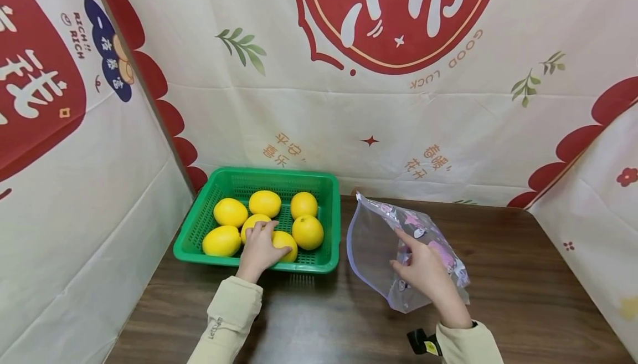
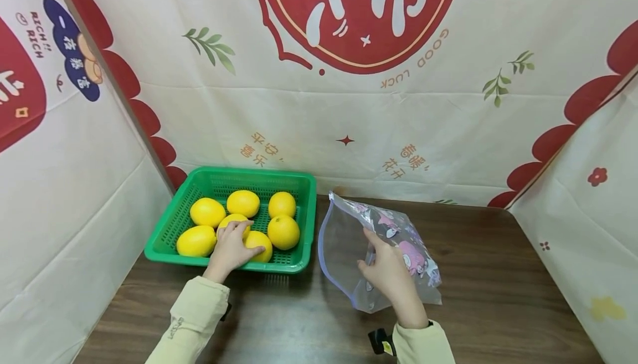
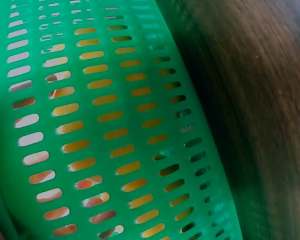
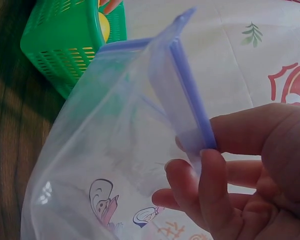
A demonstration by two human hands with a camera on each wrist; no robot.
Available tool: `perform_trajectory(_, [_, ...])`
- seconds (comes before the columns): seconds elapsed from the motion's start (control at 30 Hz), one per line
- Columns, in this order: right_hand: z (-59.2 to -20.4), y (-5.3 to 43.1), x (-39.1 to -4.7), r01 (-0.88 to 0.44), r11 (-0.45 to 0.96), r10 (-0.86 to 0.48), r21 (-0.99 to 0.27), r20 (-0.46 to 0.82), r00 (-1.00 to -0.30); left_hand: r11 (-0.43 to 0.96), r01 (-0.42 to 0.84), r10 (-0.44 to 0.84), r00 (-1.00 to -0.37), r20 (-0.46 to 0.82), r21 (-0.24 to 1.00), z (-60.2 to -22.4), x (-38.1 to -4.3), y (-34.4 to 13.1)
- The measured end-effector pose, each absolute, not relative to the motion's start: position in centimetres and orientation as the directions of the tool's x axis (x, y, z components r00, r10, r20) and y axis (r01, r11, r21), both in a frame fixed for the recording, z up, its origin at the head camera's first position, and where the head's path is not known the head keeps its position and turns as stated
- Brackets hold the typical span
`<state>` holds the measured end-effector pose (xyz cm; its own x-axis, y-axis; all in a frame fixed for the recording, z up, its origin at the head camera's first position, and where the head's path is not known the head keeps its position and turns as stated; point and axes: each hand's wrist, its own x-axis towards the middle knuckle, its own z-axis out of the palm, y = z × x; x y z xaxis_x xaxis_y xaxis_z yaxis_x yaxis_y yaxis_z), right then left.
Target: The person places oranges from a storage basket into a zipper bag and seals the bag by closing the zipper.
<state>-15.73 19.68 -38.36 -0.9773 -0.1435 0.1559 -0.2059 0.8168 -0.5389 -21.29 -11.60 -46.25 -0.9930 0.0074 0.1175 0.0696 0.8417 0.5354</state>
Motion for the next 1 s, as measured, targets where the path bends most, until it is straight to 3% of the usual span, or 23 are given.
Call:
perform_trajectory(0.37, [-38.51,19.57,-15.92,-0.213,0.818,-0.145,-0.534,0.167,-0.975,0.827,0.083,0.085,-0.996,0.022,0.556,-45.80,-21.53,-11.76])
perform_trajectory(1.0, [-38.71,19.46,-15.93,-0.218,0.826,-0.141,-0.521,0.184,-0.973,0.857,0.099,0.098,-0.995,0.029,0.506,-45.98,-21.64,-11.57])
